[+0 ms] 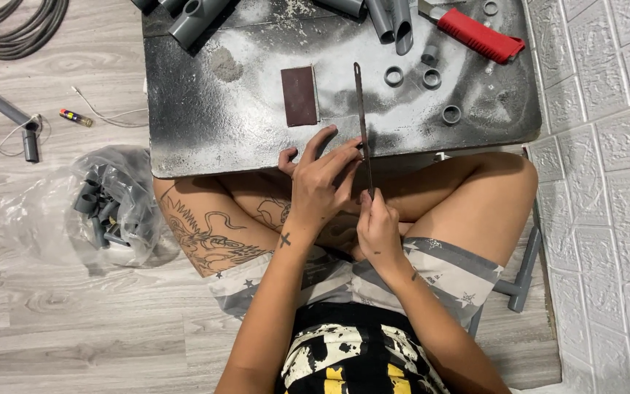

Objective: The person sits cross-legged on the floor and uses a metal file to smooth the edges of small grey plastic rings. They hold the ring in one hand and file it against a sanding block on a small table, then inspect the ring before repeating the process.

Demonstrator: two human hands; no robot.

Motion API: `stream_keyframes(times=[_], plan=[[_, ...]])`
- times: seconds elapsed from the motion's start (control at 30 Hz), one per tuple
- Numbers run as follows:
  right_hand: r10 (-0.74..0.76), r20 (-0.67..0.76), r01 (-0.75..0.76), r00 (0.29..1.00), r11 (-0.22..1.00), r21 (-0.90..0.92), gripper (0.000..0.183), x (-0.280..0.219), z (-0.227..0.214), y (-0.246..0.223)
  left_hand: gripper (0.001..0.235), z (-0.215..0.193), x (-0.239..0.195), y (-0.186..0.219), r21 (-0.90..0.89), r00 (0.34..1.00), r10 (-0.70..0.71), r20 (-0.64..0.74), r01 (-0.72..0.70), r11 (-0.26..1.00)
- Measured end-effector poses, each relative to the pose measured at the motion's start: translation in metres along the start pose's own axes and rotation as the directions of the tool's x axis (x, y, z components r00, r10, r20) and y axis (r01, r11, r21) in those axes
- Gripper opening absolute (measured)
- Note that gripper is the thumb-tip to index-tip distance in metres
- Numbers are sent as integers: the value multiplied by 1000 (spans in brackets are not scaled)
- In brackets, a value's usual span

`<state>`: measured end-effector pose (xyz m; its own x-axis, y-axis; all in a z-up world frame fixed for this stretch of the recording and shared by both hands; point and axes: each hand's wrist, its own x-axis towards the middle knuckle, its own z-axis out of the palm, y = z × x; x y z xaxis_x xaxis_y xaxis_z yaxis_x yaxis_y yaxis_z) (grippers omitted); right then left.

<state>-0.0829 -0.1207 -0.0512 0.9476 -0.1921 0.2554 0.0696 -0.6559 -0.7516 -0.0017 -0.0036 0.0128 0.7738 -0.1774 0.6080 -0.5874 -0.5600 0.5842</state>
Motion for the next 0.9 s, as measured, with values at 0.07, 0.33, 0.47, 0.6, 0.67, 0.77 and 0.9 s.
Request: stream_keyframes(times=[0.07,0.33,0.47,0.6,0.67,0.77,0.9], plan=[[3,5,-3,1000,1000,5,25,-3,2,4,6,-4,3,4,-13,1000,-9,-2,9,1000],[-32,-24,31,999,999,-35,23,-8,7,8,5,5,-4,-3,36,1000,-8,-5,8,999],[-55,-39,53,998,997,-57,24,-8,14,18,5,8,-4,-5,46,1000,-1,-16,2,999],[-94,-74,87,993,992,-86,26,-13,23,42,3,13,-7,-9,87,1000,11,-25,-9,996],[-93,-64,88,994,993,-76,26,-12,21,35,3,11,-8,-9,79,1000,9,-21,-8,997],[-100,-60,96,993,993,-75,25,-10,14,23,4,10,-5,-6,56,1000,11,-27,-10,998],[-83,-43,79,996,994,-79,25,-12,12,24,4,13,-8,-8,90,999,5,-35,-2,996]])
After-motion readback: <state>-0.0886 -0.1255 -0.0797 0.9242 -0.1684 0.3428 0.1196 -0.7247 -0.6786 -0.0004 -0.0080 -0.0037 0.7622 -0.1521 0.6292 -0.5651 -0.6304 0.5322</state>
